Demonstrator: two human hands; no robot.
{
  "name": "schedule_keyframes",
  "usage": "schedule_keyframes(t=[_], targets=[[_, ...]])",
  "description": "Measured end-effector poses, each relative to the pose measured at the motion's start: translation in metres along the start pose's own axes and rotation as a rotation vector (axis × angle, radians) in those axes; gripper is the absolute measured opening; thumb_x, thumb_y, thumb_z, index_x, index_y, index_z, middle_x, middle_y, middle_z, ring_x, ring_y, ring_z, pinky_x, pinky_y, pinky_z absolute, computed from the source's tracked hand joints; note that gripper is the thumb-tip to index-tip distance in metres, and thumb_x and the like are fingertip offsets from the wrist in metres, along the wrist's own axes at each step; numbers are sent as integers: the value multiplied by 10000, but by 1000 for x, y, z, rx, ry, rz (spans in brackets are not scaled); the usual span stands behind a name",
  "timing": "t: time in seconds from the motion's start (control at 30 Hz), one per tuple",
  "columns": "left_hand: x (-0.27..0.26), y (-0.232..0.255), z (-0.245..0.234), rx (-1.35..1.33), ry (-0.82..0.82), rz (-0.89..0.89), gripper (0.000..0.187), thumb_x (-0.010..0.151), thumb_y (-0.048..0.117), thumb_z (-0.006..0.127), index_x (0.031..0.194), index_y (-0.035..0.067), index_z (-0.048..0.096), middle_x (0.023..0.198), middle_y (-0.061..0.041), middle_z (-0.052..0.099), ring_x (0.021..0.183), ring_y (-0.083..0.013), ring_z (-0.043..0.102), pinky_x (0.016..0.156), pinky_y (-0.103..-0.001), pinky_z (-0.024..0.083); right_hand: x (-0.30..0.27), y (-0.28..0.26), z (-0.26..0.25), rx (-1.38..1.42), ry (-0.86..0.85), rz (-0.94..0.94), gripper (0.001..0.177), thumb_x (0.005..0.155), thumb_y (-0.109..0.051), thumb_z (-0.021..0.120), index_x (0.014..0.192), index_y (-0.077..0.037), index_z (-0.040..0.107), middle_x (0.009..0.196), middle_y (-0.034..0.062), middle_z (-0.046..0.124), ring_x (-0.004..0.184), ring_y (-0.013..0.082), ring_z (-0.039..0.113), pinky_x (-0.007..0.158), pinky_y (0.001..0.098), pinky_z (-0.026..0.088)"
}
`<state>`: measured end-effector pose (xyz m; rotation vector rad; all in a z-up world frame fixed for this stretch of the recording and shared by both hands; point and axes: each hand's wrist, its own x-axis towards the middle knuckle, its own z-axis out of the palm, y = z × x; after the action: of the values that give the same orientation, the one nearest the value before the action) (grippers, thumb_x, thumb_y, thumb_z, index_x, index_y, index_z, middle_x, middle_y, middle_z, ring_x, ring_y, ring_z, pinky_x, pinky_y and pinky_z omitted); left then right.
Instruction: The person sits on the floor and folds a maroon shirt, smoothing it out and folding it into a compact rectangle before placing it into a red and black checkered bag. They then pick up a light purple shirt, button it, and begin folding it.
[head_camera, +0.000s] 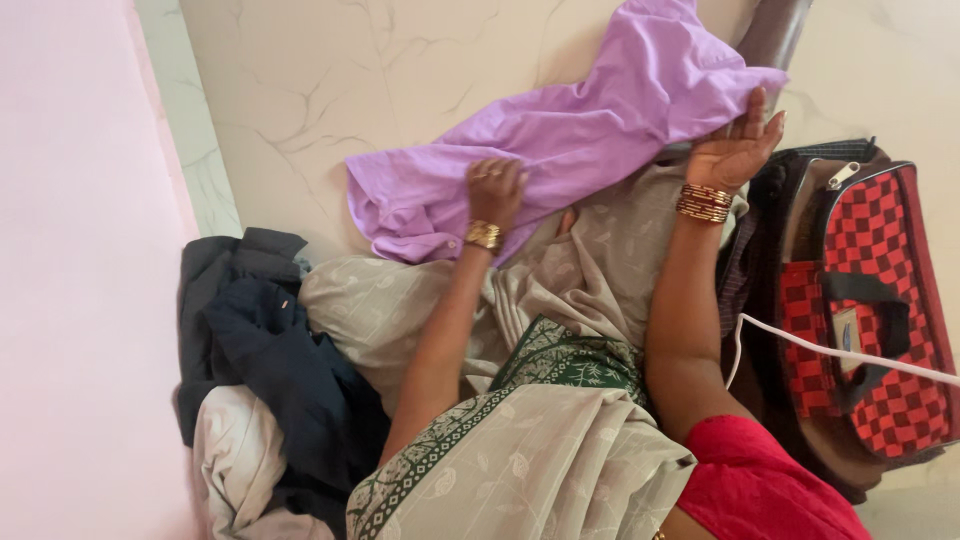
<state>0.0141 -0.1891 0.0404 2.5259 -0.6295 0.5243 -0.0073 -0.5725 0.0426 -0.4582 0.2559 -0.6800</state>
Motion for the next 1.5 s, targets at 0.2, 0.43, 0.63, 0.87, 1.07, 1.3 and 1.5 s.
schedule_keyframes(t=[0.2,0.43,0.63,0.87,1.07,1.3,1.5], targets=[[60,115,38,-198,55,135,526,842,361,688,1296,101,627,1135,-123,699,1098,-304,618,1007,-496,403,-28,-21,41,241,-125,143,627,912,-572,650,1193,-21,750,1264,87,753,1216,197,661,1086,333,512],[70,115,39,-241,-79,-47,255,870,282,705,1099,180,657,978,-43,719,937,-268,675,899,-451,472,-22,-19,44,119,-111,50,678,866,-593,657,1248,-36,714,1336,78,685,1278,233,632,1158,431,514],[85,96,7,-501,-24,-115,183,917,267,706,1007,152,596,920,-51,721,857,-257,711,744,-411,561,-22,-16,49,97,-89,68,681,872,-602,650,1281,-61,710,1357,68,659,1244,254,643,1108,454,536],[83,109,-7,-464,-410,-213,345,936,520,628,982,185,699,791,-37,765,722,-241,741,629,-399,567,-24,-13,54,100,-172,91,646,890,-570,643,1266,-47,693,1317,112,688,1231,259,675,1115,460,572],[79,106,-1,-300,-354,-175,316,884,536,682,958,251,797,852,-46,777,750,-252,737,644,-389,560,-29,13,63,-1034,-101,-340,606,928,-342,762,1406,-23,571,1480,212,410,1309,298,466,1012,445,526],[90,86,-10,-293,-205,-45,220,911,448,699,966,245,761,866,-29,769,748,-250,730,640,-395,562,-73,28,96,-1594,-1014,-410,475,800,-68,751,1270,-96,696,1309,207,604,1238,340,521,1076,574,356],[82,40,-33,-121,-500,-117,276,848,438,750,1060,263,722,787,-49,739,665,-241,708,583,-417,556,-70,38,97,-1471,-638,-610,160,946,-17,695,1088,-85,721,1045,115,737,987,312,696,888,424,536]])
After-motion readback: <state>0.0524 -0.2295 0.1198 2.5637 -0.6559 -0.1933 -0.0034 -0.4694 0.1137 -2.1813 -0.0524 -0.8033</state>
